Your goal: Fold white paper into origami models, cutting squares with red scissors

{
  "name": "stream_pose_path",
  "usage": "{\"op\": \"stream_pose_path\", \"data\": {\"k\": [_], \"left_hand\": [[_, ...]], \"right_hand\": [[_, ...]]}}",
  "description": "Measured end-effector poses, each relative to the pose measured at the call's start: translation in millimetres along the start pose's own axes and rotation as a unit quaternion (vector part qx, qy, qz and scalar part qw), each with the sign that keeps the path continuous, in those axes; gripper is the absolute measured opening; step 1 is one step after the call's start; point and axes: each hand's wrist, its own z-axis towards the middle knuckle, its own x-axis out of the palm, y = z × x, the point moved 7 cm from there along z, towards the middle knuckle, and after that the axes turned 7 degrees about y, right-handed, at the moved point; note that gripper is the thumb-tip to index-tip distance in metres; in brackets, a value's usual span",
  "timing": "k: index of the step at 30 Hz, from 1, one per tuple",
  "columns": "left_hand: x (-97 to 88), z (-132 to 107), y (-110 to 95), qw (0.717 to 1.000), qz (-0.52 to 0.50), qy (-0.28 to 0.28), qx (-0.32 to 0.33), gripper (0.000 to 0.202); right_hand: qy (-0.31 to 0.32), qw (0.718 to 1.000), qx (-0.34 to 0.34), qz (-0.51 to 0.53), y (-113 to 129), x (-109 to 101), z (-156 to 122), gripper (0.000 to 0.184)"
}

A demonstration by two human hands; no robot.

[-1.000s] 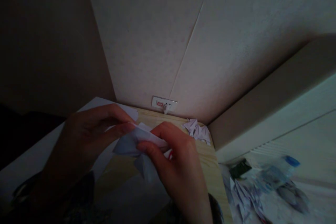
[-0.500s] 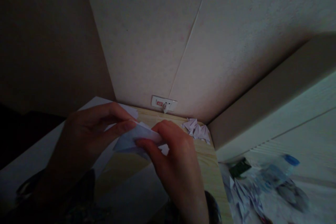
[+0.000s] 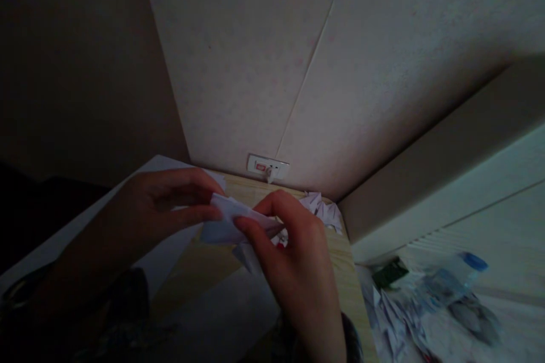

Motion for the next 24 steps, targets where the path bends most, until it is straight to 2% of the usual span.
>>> {"op": "stream_pose_path", "data": {"k": [4, 10, 12, 16, 18, 24], "left_hand": [[1.8, 0, -3, 0.999, 0.030, 0.018, -0.006, 0.008], [4.8, -3, -9, 0.998, 0.048, 0.014, 0.023, 0.006], [5.0, -4, -9, 0.999, 0.031, 0.011, 0.036, 0.005], [10.4, -6, -5, 0.998, 0.009, 0.048, 0.037, 0.024], [11.4, -6, -5, 0.998, 0.011, 0.051, 0.030, 0.022], [9.0, -4, -6, 0.999, -0.034, 0.030, 0.022, 0.012]], "right_hand": [[0.046, 0.998, -0.005, 0.036, -1, 4, 0, 0.012], [0.079, 0.996, 0.028, 0.034, -5, 6, 0, 0.014], [0.067, 0.996, 0.032, 0.047, -5, 7, 0, 0.019], [-0.002, 0.995, 0.040, 0.088, -7, 2, -4, 0.024], [-0.018, 0.994, 0.039, 0.102, -8, 1, -5, 0.025], [0.048, 0.993, 0.020, 0.102, -7, 4, -2, 0.009]]}}
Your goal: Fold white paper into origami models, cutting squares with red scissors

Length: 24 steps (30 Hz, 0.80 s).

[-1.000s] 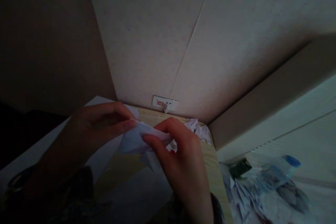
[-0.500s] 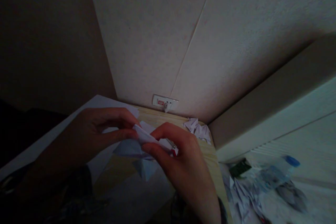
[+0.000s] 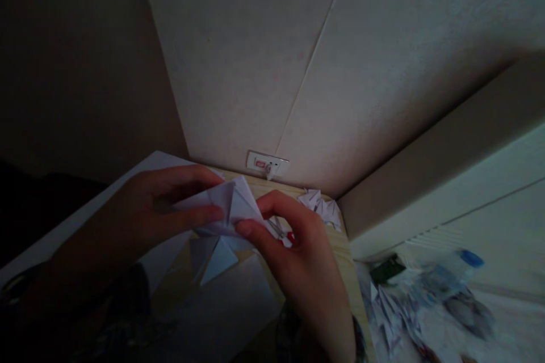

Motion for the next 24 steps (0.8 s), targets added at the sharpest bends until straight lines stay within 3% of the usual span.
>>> {"op": "stream_pose_path", "data": {"k": [7, 12, 24], "left_hand": [[3.7, -1, 2, 0.999, 0.027, 0.024, -0.007, 0.010], [4.6, -1, 0, 1.000, 0.013, 0.017, -0.006, 0.017], [11.7, -4, -3, 1.000, -0.005, 0.016, 0.010, 0.012]], "right_hand": [[0.013, 1.000, -0.008, -0.019, 4, 1, 2, 0.008], [-0.017, 1.000, -0.011, -0.015, 4, -1, 0, 0.011], [-0.052, 0.999, -0.013, -0.007, 3, -4, -1, 0.014]]}}
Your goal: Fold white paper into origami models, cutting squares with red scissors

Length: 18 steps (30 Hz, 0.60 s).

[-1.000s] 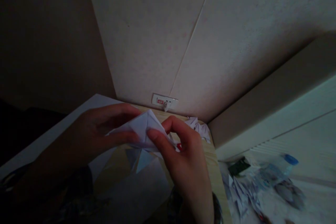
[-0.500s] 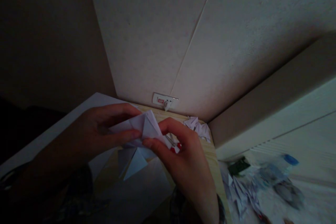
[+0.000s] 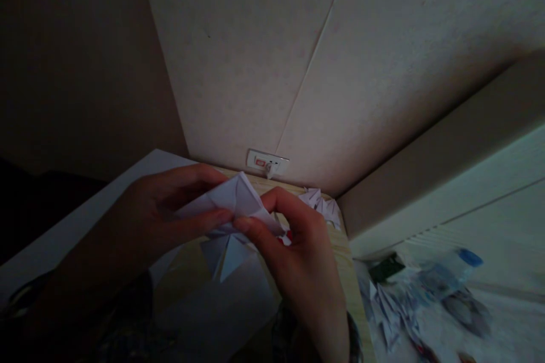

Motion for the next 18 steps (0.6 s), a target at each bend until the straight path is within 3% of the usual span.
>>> {"op": "stream_pose_path", "data": {"k": [18], "left_hand": [[0.2, 2.9, 2.8, 0.999, -0.013, -0.035, -0.023, 0.005]], "right_hand": [[-0.012, 1.000, 0.004, -0.003, 2.4, 1.6, -6.1, 0.012]]}}
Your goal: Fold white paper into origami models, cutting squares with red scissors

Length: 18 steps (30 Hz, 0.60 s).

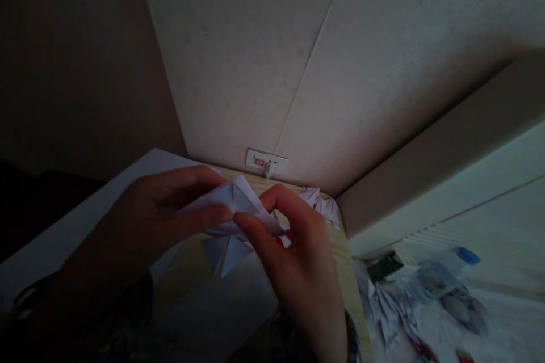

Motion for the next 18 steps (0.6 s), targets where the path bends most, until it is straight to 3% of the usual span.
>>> {"op": "stream_pose_path", "data": {"k": [8, 12, 18], "left_hand": [[-5.6, -2.8, -2.5, 0.993, 0.117, -0.008, 0.019, 0.007], [-5.4, -3.4, -3.3, 0.993, 0.119, -0.004, 0.025, 0.005], [-4.2, -1.8, -1.0, 0.996, 0.093, -0.010, 0.016, 0.005]], "right_hand": [[0.016, 0.998, -0.030, -0.053, 4.4, 0.6, 4.2, 0.005], [-0.027, 0.998, -0.024, -0.054, 2.7, -4.3, 0.8, 0.009], [-0.039, 0.998, -0.021, -0.033, -1.5, -5.7, -0.1, 0.010]]}}
